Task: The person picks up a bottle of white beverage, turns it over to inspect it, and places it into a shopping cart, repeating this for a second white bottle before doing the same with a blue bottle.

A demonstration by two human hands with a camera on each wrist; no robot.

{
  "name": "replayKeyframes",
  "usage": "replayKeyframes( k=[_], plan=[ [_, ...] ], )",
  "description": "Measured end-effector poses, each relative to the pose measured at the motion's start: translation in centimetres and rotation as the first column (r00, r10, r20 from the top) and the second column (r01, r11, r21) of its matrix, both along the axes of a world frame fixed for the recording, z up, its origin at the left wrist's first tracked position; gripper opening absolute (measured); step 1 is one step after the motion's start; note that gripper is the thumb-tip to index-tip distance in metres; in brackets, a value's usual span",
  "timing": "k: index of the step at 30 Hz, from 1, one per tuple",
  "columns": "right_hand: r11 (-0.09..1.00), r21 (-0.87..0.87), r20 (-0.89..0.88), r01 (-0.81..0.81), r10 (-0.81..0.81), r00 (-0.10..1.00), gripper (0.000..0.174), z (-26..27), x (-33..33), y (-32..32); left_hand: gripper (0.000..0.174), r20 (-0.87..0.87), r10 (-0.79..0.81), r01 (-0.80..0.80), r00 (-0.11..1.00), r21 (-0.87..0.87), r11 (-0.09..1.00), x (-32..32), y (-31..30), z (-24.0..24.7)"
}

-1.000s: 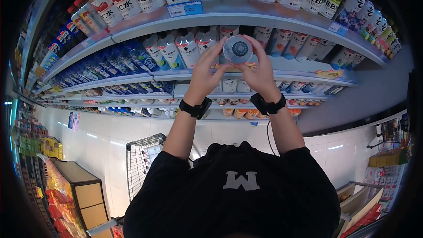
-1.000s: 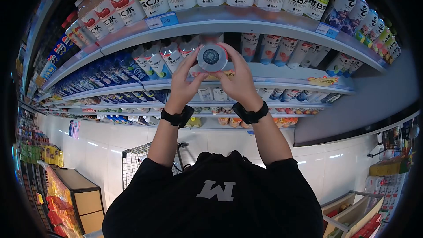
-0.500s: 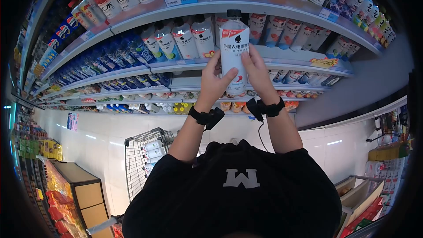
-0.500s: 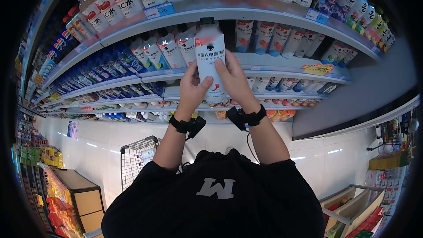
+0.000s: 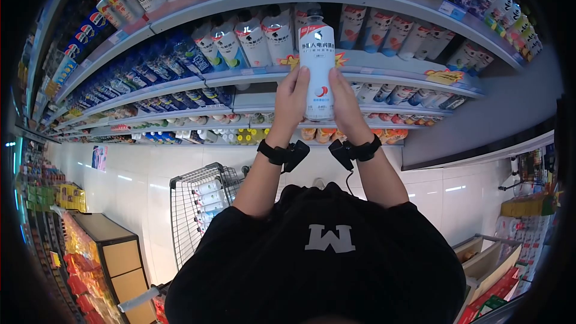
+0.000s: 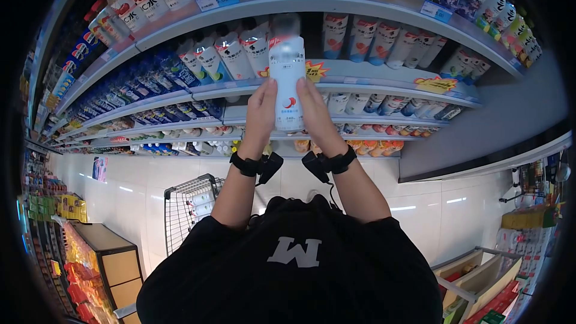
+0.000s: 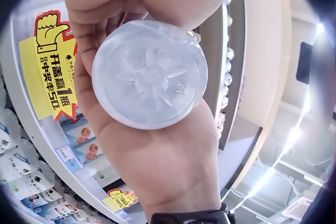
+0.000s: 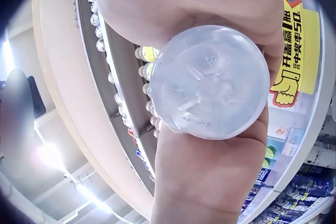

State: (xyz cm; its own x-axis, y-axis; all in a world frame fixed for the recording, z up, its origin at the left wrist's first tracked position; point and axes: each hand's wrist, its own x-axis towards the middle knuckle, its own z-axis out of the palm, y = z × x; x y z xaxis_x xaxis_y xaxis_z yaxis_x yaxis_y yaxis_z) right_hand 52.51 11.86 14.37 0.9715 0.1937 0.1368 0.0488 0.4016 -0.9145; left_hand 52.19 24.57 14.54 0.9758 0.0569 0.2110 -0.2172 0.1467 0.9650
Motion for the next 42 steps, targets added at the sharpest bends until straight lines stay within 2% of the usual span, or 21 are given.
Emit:
replayKeyframes(
  k=[4, 7, 10, 15, 17, 19, 21, 22, 24, 25, 26, 28, 30, 31, 32, 33, 35, 36, 37, 39, 42],
  plan=[
    [0.993, 0.11, -0.103, -0.042, 0.053, 0.993, 0.048, 1.1, -0.3, 0.2, 0.042, -0.008, -0.008, 0.008, 1.0, 0.006, 1.0, 0.2, 0.2, -0.2],
    [0.979, 0.196, -0.144, -0.061, 0.091, 0.985, 0.046, 1.7, -0.5, 0.2, 0.04, 0.03, 0.074, -0.071, 0.997, -0.088, 0.994, 0.3, 0.0, -0.1],
    [0.97, 0.235, -0.144, -0.069, 0.104, 0.984, 0.046, 1.6, -0.3, 0.2, 0.039, -0.046, 0.054, -0.055, 0.997, -0.041, 0.998, 0.1, 0.5, -0.1],
    [0.931, 0.354, -0.219, -0.088, 0.174, 0.96, 0.048, 1.3, 0.0, -0.4, 0.033, 0.079, -0.072, 0.076, 0.994, -0.045, 0.996, -0.1, 0.9, 0.2],
    [0.917, 0.389, -0.253, -0.085, 0.196, 0.948, 0.049, 1.4, 0.0, -0.5, 0.033, 0.066, -0.071, 0.076, 0.995, -0.068, 0.995, -0.2, 0.8, 0.4],
    [0.913, 0.389, -0.239, -0.121, 0.226, 0.944, 0.049, 1.0, 0.1, -0.9, 0.033, 0.05, -0.073, 0.077, 0.996, -0.093, 0.993, -0.3, 0.8, 0.3],
    [0.909, 0.387, -0.222, -0.153, 0.253, 0.942, 0.048, 1.2, 0.1, -1.0, 0.043, 0.011, -0.094, 0.095, 0.996, -0.075, 0.993, -0.1, 1.0, -0.2],
    [0.935, 0.335, -0.186, -0.114, 0.184, 0.965, 0.048, 1.6, -0.2, -0.8, 0.043, 0.011, -0.097, 0.097, 0.995, -0.075, 0.992, 0.0, 0.8, -0.4],
    [0.956, 0.284, -0.146, -0.07, 0.115, 0.983, 0.047, 1.9, -0.4, -0.4, 0.055, 0.117, 0.014, -0.03, 0.993, 0.14, 0.99, 0.1, 0.5, -0.9],
    [0.977, 0.209, -0.099, -0.038, 0.06, 0.993, 0.049, 1.8, -0.3, -0.2, 0.055, 0.117, 0.013, -0.03, 0.993, 0.14, 0.99, 0.1, 0.5, -1.0],
    [0.991, 0.135, -0.048, -0.003, 0.009, 0.999, 0.051, 1.8, -0.3, -0.1, 0.057, 0.101, -0.047, 0.033, 0.994, 0.129, 0.991, 0.1, 0.4, -1.0],
    [0.992, 0.118, -0.042, -0.032, 0.037, 0.998, 0.055, 1.8, -0.4, -0.3, 0.06, 0.089, -0.107, 0.097, 0.99, 0.117, 0.988, -0.2, 0.2, -0.5],
    [0.993, 0.102, -0.036, -0.059, 0.063, 0.997, 0.058, 1.7, -0.4, -0.7, 0.057, 0.03, -0.09, 0.093, 0.995, -0.108, 0.99, -0.9, -0.3, 0.1],
    [0.979, 0.193, -0.045, -0.071, 0.081, 0.996, 0.06, 1.6, -0.4, -0.8, 0.057, 0.032, -0.092, 0.095, 0.995, -0.107, 0.99, -1.0, -0.4, -0.2],
    [0.956, 0.283, -0.051, -0.082, 0.101, 0.994, 0.063, 1.6, -0.3, -0.9, 0.057, 0.014, -0.075, 0.077, 0.997, -0.194, 0.978, -0.9, -0.6, -0.7],
    [0.955, 0.285, -0.049, -0.08, 0.098, 0.994, 0.063, 1.8, -0.4, -0.8, 0.057, -0.005, -0.06, 0.056, 0.998, -0.279, 0.959, -1.0, -0.7, -0.6],
    [0.99, 0.141, -0.015, -0.026, 0.028, 0.999, 0.06, 2.3, -0.9, -0.5, 0.053, 0.0, -0.104, 0.099, 0.995, -0.303, 0.948, -1.3, -0.9, -0.4],
    [0.99, 0.142, -0.013, -0.022, 0.025, 1.0, 0.06, 2.5, -1.1, -0.4, 0.049, 0.004, -0.143, 0.137, 0.99, -0.33, 0.934, -1.4, -1.1, -0.1],
    [0.996, 0.092, 0.035, 0.0, -0.003, 0.999, 0.059, 2.6, -1.3, -0.3, 0.049, 0.007, -0.146, 0.14, 0.989, -0.33, 0.934, -1.5, -1.3, 0.2],
    [0.999, 0.042, 0.087, 0.023, -0.027, 0.996, 0.058, 2.5, -1.2, -0.3, 0.047, 0.102, -0.135, 0.149, 0.986, -0.141, 0.979, -1.5, -1.5, 0.5],
    [0.999, 0.019, 0.142, 0.035, -0.037, 0.989, 0.059, 1.9, -1.0, -0.5, 0.049, 0.086, -0.129, 0.138, 0.988, -0.111, 0.984, -1.4, -1.3, 0.3]
  ],
)
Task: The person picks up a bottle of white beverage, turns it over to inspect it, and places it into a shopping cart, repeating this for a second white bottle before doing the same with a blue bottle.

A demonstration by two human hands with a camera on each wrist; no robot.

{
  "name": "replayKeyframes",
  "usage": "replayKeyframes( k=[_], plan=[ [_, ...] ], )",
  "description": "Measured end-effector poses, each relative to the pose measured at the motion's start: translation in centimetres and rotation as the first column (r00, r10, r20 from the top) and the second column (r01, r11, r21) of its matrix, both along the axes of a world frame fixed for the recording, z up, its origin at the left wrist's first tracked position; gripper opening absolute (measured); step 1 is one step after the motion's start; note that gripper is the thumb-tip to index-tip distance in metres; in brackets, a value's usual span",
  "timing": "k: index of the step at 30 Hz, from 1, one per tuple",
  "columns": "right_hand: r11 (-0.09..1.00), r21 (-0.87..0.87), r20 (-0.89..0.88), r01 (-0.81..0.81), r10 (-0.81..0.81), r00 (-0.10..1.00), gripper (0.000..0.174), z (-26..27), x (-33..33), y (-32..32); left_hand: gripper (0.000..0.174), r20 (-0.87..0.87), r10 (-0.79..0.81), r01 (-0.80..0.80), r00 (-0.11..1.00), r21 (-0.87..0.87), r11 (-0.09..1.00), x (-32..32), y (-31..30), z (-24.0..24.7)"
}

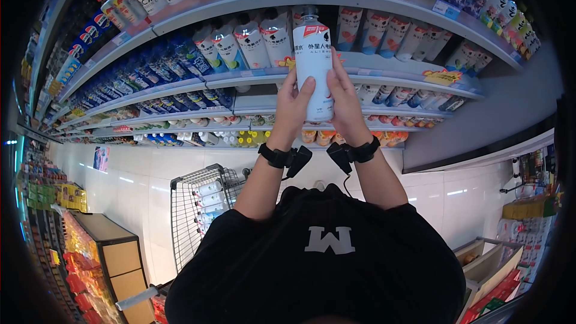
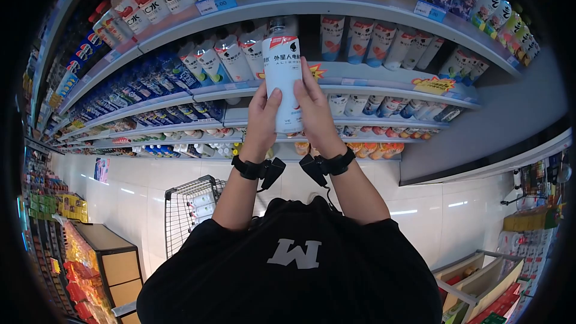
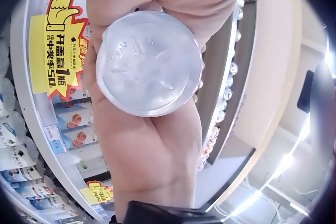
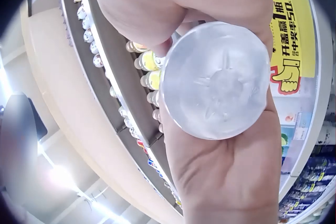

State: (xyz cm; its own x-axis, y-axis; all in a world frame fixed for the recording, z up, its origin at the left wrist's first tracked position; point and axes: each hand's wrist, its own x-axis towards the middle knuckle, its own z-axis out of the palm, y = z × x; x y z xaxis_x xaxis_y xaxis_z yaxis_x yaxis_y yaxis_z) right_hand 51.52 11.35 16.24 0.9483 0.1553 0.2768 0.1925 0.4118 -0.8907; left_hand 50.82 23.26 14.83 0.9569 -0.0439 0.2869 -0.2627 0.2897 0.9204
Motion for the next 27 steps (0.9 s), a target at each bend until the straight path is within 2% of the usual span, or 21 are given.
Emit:
replayKeyframes(
  k=[1, 2, 3, 5, 6, 10, 12, 13, 15, 17, 19, 21, 23, 25, 27],
  plan=[
    [0.986, 0.149, -0.079, -0.073, 0.085, 0.993, 0.059, 0.0, 0.0, -0.2, 0.049, 0.001, 0.001, -0.001, 1.0, 0.0, 1.0, -0.1, -0.1, 0.0],
    [0.945, 0.3, -0.143, -0.13, 0.179, 0.973, 0.059, 0.1, 0.0, -0.4, 0.051, -0.038, 0.008, -0.012, 0.999, -0.116, 0.993, -0.2, -0.4, 0.0],
    [0.945, 0.299, -0.142, -0.131, 0.18, 0.973, 0.059, -0.2, 0.1, -0.6, 0.052, -0.078, 0.01, -0.028, 0.997, -0.231, 0.972, -0.2, -0.5, 0.0],
    [0.903, 0.379, -0.277, -0.203, 0.321, 0.906, 0.057, -0.8, 0.3, -0.8, 0.053, -0.083, -0.028, 0.007, 0.996, -0.246, 0.969, -0.1, -0.3, -0.4],
    [0.903, 0.378, -0.276, -0.205, 0.321, 0.906, 0.057, -0.7, 0.3, -0.9, 0.055, -0.087, -0.069, 0.044, 0.994, -0.26, 0.965, 0.1, -0.2, -0.4],
    [0.947, 0.251, -0.21, -0.198, 0.253, 0.944, 0.059, -0.2, 0.2, -0.9, 0.052, -0.034, -0.047, 0.039, 0.998, -0.205, 0.978, 0.4, -0.4, -0.1],
    [0.963, 0.206, -0.191, -0.171, 0.211, 0.959, 0.06, 0.1, 0.2, -1.0, 0.049, -0.075, -0.051, 0.051, 0.996, -0.003, 0.999, 0.8, 0.2, 0.1],
    [0.976, 0.174, -0.179, -0.133, 0.164, 0.97, 0.061, 0.3, 0.0, -0.9, 0.049, -0.077, -0.053, 0.053, 0.996, -0.003, 0.999, 0.7, 0.0, 0.3],
    [0.985, 0.144, -0.163, -0.094, 0.117, 0.98, 0.062, 0.3, 0.1, -0.6, 0.046, -0.065, 0.072, -0.074, 0.995, -0.029, 0.997, 0.5, -0.4, 0.7],
    [0.998, -0.042, 0.013, 0.056, -0.055, 0.998, 0.063, -0.5, 0.4, -0.4, 0.045, -0.092, 0.083, -0.091, 0.992, -0.086, 0.992, 0.7, -0.7, -0.1],
    [0.997, -0.031, 0.007, 0.066, -0.066, 0.998, 0.063, -0.5, 0.7, -0.7, 0.045, -0.118, 0.094, -0.111, 0.989, -0.143, 0.983, 0.8, -1.2, -0.2],
    [0.997, -0.018, -0.004, 0.073, -0.073, 0.997, 0.064, -0.7, 0.9, -1.1, 0.043, 0.029, 0.131, -0.13, 0.991, -0.034, 0.991, 0.7, -1.9, -0.1],
    [0.995, 0.078, -0.032, -0.055, 0.058, 0.998, 0.065, -0.9, 1.1, -1.7, 0.043, 0.034, 0.12, -0.119, 0.992, -0.043, 0.992, 0.9, -1.6, -0.4],
    [0.998, 0.041, -0.022, -0.04, 0.041, 0.999, 0.064, -0.3, 0.6, -1.6, 0.043, 0.041, 0.105, -0.103, 0.994, -0.052, 0.993, 1.0, -1.3, -0.4],
    [1.0, 0.005, -0.012, -0.023, 0.023, 1.0, 0.063, -0.2, 0.2, -1.3, 0.042, -0.118, -0.073, 0.053, 0.99, -0.16, 0.986, 0.7, -0.8, -0.1]
  ],
)
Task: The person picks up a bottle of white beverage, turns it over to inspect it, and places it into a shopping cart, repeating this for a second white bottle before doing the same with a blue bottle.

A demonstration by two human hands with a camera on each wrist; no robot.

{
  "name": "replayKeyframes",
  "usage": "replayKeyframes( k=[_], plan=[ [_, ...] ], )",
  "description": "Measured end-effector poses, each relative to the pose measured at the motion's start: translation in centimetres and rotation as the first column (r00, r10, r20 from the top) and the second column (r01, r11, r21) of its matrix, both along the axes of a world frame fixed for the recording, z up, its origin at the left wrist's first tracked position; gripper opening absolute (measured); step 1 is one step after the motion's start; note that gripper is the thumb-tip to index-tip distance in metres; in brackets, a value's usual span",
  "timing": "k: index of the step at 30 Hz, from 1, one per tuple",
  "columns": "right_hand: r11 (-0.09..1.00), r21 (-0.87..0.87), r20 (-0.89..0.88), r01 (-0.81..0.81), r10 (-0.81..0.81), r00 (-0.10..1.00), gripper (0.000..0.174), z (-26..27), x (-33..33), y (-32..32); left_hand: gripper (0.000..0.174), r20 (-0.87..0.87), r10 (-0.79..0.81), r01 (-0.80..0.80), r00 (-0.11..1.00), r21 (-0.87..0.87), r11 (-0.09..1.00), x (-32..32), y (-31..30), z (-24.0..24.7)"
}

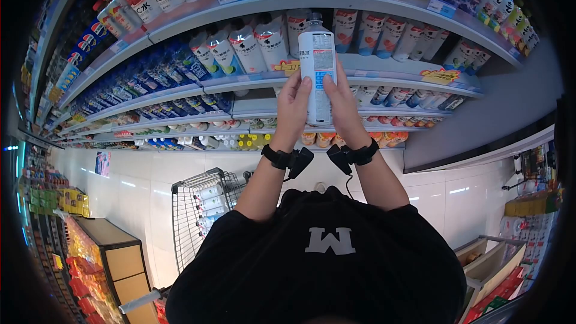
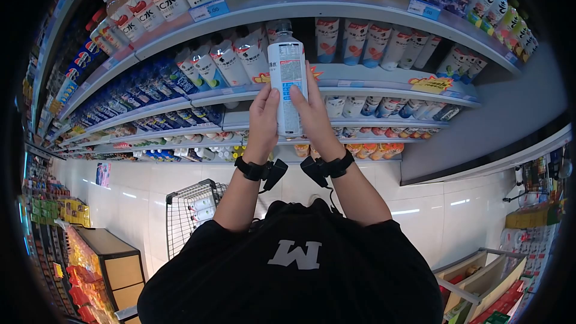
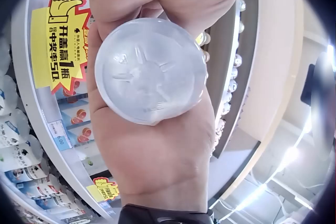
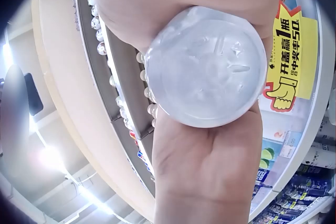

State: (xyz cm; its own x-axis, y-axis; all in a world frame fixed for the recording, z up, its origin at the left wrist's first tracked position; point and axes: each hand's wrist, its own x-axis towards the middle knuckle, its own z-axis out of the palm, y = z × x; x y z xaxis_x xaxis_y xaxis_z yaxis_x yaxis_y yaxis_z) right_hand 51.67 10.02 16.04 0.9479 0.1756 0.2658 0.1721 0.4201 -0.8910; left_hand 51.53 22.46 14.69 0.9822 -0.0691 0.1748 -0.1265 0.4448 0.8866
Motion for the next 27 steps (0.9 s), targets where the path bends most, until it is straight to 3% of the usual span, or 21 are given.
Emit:
replayKeyframes(
  k=[4, 6, 8, 9, 11, 12, 14, 17, 19, 21, 22, 23, 24, 26, 27],
  plan=[
    [0.995, -0.1, 0.059, 0.0, 0.006, 0.998, 0.056, 0.2, -0.1, 0.3, 0.043, -0.036, 0.041, -0.043, 0.998, -0.072, 0.996, -0.5, -0.6, -0.1],
    [0.994, -0.108, 0.077, 0.024, -0.016, 0.997, 0.055, 0.0, 0.1, 0.3, 0.043, 0.139, 0.083, -0.09, 0.987, 0.042, 0.995, -0.3, -1.1, 0.0],
    [0.998, 0.056, -0.046, -0.002, 0.004, 0.999, 0.057, -0.7, 0.5, 0.0, 0.044, 0.139, 0.054, -0.069, 0.989, 0.102, 0.992, 0.0, -0.4, -0.1],
    [0.998, 0.056, -0.045, -0.003, 0.005, 0.999, 0.057, -0.7, 0.5, -0.1, 0.044, 0.138, 0.027, -0.049, 0.99, 0.162, 0.986, 0.1, -0.2, 0.0],
    [0.948, 0.314, -0.145, -0.055, 0.105, 0.984, 0.057, -0.8, 0.4, -0.2, 0.045, 0.127, 0.042, -0.056, 0.991, 0.104, 0.993, -0.2, -0.2, 0.4],
    [0.947, 0.315, -0.145, -0.057, 0.107, 0.984, 0.057, -0.5, 0.3, -0.2, 0.046, 0.117, 0.055, -0.061, 0.992, 0.046, 0.997, -0.4, -0.2, 0.5],
    [0.995, 0.083, -0.063, -0.054, 0.059, 0.996, 0.055, 0.1, 0.1, -0.1, 0.047, 0.077, 0.081, -0.081, 0.994, 0.0, 0.997, -0.3, -0.2, -0.2],
    [0.998, -0.053, -0.06, -0.02, 0.016, 0.998, 0.055, -0.5, 0.6, 0.3, 0.047, 0.039, 0.112, -0.111, 0.993, -0.015, 0.994, -0.6, -0.4, -0.3],
    [0.999, -0.046, -0.051, -0.02, 0.018, 0.999, 0.055, -0.5, 0.5, 0.2, 0.047, 0.045, 0.124, -0.125, 0.991, 0.018, 0.992, -0.3, -0.3, -0.3],
    [0.999, -0.04, -0.047, -0.022, 0.02, 0.999, 0.056, -0.6, 0.7, -0.1, 0.045, 0.219, 0.146, -0.2, 0.965, 0.25, 0.947, 0.2, -0.1, -0.4],
    [0.994, 0.082, -0.083, -0.076, 0.083, 0.993, 0.057, -0.8, 0.9, -0.3, 0.045, 0.217, 0.148, -0.202, 0.965, 0.25, 0.947, 0.1, 0.0, -0.2],
    [0.971, 0.205, -0.112, -0.123, 0.148, 0.983, 0.059, -0.9, 1.1, -0.3, 0.044, 0.133, 0.131, -0.153, 0.982, 0.177, 0.972, 0.0, 0.0, 0.0],
    [0.971, 0.205, -0.112, -0.124, 0.149, 0.982, 0.059, -0.4, 0.8, -0.3, 0.044, 0.05, 0.105, -0.109, 0.993, 0.099, 0.989, -0.1, 0.0, 0.2],
    [0.998, -0.03, 0.046, -0.054, 0.055, 0.997, 0.062, 0.9, 0.2, 0.0, 0.044, 0.035, 0.132, -0.132, 0.991, 0.006, 0.991, -0.2, -0.4, 0.1],
    [0.998, -0.03, 0.048, -0.052, 0.053, 0.997, 0.062, 0.9, 0.5, 0.1, 0.045, 0.018, 0.156, -0.154, 0.988, -0.088, 0.984, -0.2, -0.6, 0.1]
  ],
)
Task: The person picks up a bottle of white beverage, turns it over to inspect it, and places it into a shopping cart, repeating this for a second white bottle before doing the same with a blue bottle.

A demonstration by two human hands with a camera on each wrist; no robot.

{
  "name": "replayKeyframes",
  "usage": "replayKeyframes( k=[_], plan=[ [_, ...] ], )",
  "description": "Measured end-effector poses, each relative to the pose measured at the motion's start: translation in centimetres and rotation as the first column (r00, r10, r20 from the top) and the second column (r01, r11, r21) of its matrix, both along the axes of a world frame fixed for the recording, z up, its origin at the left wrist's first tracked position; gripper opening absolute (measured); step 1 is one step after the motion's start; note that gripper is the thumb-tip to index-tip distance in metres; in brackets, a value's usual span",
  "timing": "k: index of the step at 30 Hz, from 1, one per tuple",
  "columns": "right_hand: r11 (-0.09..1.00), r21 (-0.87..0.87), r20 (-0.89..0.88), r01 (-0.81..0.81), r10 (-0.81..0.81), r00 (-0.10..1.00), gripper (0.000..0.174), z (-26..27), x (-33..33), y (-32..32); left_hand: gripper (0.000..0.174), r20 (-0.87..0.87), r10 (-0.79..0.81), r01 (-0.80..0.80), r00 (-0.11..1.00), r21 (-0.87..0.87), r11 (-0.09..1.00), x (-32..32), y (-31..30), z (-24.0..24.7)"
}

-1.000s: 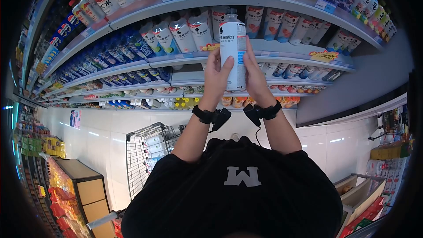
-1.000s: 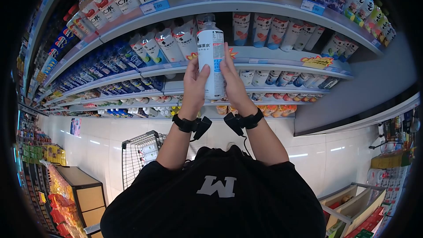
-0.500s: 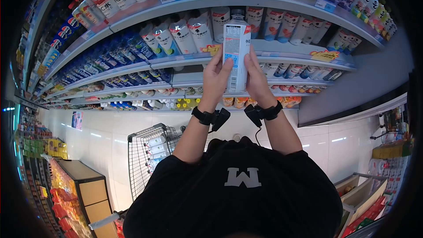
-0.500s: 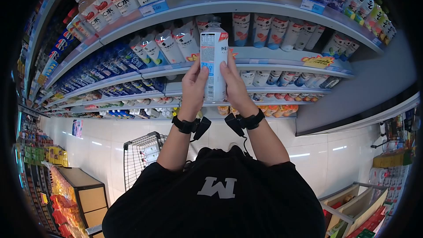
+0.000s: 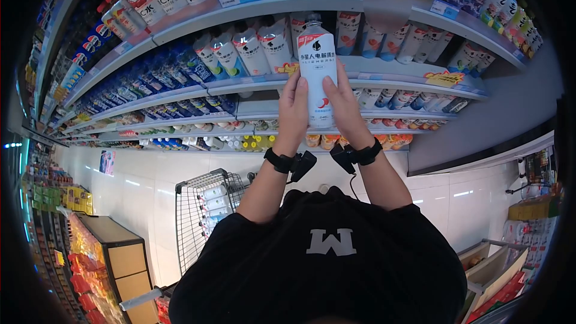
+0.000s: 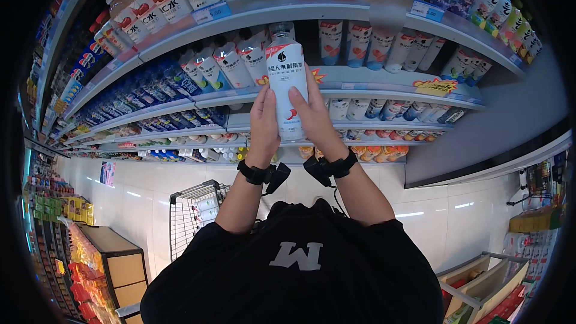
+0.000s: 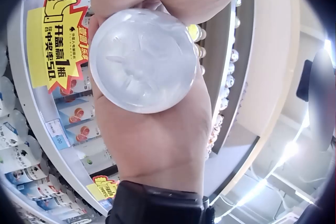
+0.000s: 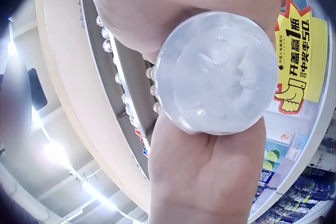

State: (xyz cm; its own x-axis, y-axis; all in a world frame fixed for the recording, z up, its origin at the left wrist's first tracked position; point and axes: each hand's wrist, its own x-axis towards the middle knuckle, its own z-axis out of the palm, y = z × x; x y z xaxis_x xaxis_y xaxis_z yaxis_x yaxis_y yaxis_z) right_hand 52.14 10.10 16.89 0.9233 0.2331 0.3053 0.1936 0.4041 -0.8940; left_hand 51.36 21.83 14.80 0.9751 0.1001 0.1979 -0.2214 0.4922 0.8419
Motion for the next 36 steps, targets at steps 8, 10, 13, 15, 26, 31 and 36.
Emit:
replayKeyframes(
  k=[8, 10, 13, 15, 26, 31, 36],
  plan=[
    [0.998, -0.066, 0.067, 0.001, 0.004, 0.998, 0.068, -1.0, 0.3, 1.7, 0.05, 0.081, 0.047, -0.055, 0.996, 0.104, 0.993, -0.6, 1.3, -0.6],
    [0.995, -0.063, 0.039, -0.083, 0.085, 0.996, 0.068, -1.8, 0.4, 2.8, 0.051, 0.053, 0.128, -0.133, 0.99, 0.109, 0.985, -1.5, 2.5, -1.0],
    [0.974, -0.057, 0.032, -0.219, 0.221, 0.975, 0.069, -2.9, 0.2, 6.0, 0.048, 0.09, 0.248, -0.261, 0.965, 0.184, 0.948, -3.1, 5.1, -1.8],
    [0.948, -0.059, 0.059, -0.314, 0.317, 0.946, 0.069, -2.9, -0.4, 8.7, 0.048, 0.093, 0.346, -0.358, 0.934, 0.18, 0.916, -4.6, 7.5, -2.2],
    [0.638, -0.199, 0.045, -0.744, 0.764, 0.644, 0.067, -3.8, -9.8, 29.0, 0.065, 0.009, 0.817, -0.811, 0.577, 0.127, 0.571, -18.9, 22.8, -4.0],
    [0.55, -0.359, 0.061, -0.754, 0.82, 0.569, 0.062, -7.8, -15.1, 38.2, 0.059, -0.101, 0.897, -0.892, 0.43, 0.109, 0.439, -25.8, 29.5, -6.5],
    [0.442, -0.448, 0.021, -0.777, 0.874, 0.486, 0.059, -12.0, -19.4, 44.8, 0.055, -0.249, 0.92, -0.912, 0.302, 0.206, 0.355, -31.8, 34.3, -11.0]
  ],
)
